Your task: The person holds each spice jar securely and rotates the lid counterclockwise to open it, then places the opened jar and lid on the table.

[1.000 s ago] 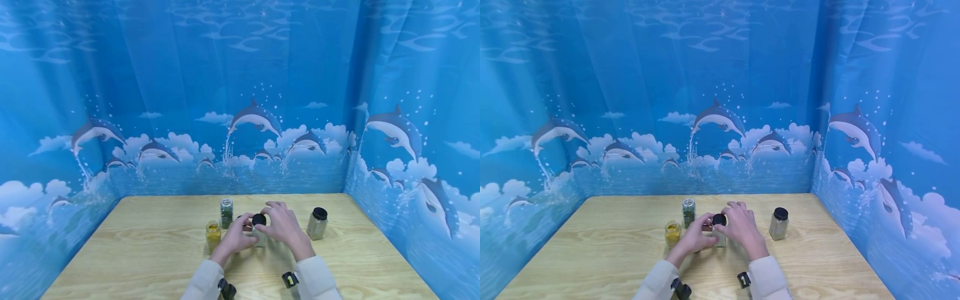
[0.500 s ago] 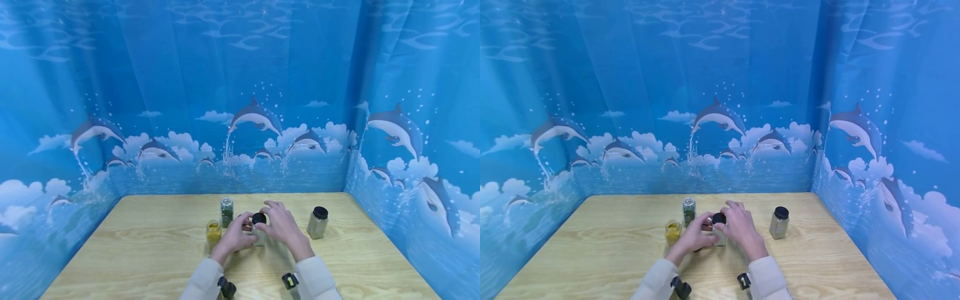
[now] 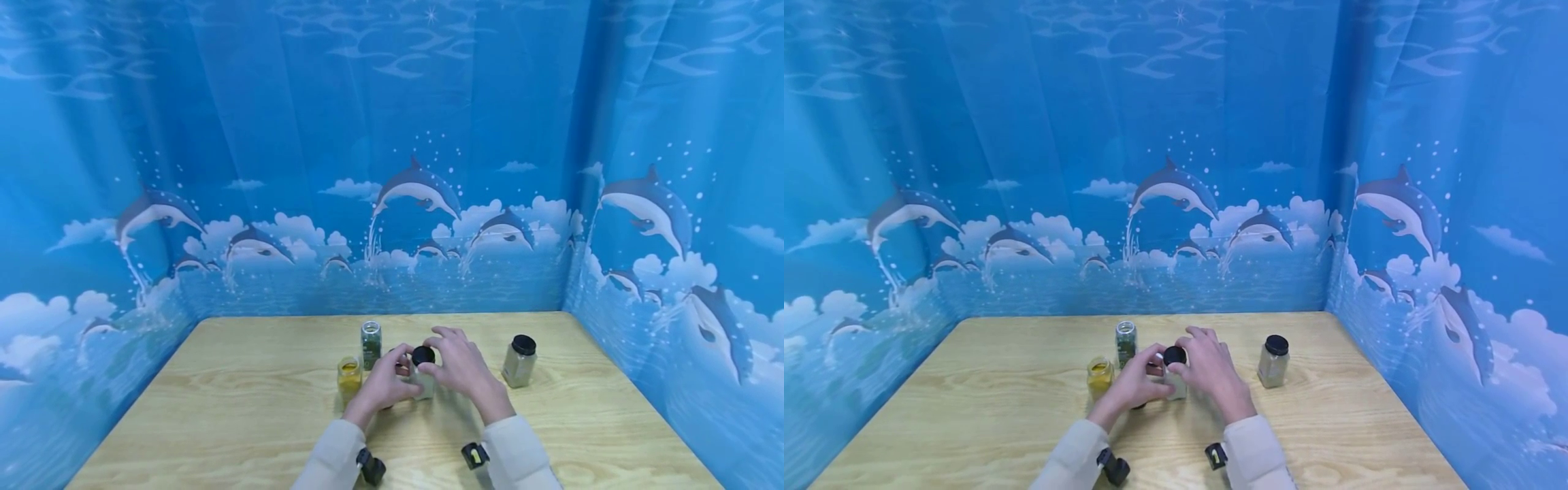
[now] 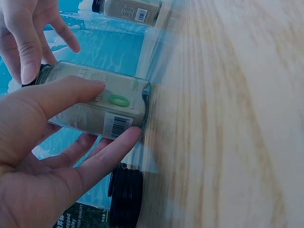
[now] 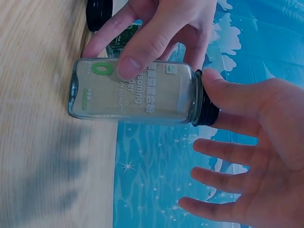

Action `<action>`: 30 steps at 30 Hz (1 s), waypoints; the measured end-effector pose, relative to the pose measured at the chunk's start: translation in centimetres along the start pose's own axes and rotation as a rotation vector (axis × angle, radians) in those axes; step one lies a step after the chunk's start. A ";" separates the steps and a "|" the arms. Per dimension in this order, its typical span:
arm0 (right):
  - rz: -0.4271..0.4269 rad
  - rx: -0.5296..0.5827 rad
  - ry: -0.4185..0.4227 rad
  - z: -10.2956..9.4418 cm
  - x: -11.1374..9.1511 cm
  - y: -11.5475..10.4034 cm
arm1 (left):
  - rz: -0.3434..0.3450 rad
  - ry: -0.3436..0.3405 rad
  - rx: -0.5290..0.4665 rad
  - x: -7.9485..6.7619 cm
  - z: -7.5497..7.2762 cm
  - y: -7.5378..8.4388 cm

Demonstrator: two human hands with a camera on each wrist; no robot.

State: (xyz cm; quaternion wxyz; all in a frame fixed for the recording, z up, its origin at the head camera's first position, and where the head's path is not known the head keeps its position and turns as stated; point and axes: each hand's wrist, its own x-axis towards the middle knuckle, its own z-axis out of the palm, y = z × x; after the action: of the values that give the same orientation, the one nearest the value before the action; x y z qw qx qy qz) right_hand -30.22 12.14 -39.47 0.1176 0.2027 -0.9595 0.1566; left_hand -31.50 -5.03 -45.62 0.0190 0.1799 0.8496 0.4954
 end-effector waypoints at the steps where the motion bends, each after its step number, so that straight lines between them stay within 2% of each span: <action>1: -0.002 0.001 -0.004 0.0 0.0 0.0 | 0.001 -0.001 -0.002 0.0 0.0 0.0; 17: -0.032 -0.021 0.003 0.0 0.0 -0.2 | 0.012 -0.008 -0.051 0.1 0.0 -0.4; 30: 0.028 -0.089 0.004 -0.3 0.0 -0.3 | -0.004 -0.012 -0.026 0.1 -0.2 -0.4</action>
State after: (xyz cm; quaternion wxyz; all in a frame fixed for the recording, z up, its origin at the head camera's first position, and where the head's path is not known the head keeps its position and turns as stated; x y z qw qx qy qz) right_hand -30.01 12.04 -39.14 0.1263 0.1835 -0.9680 0.1160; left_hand -31.76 -5.31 -45.86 0.0272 0.1810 0.8433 0.5053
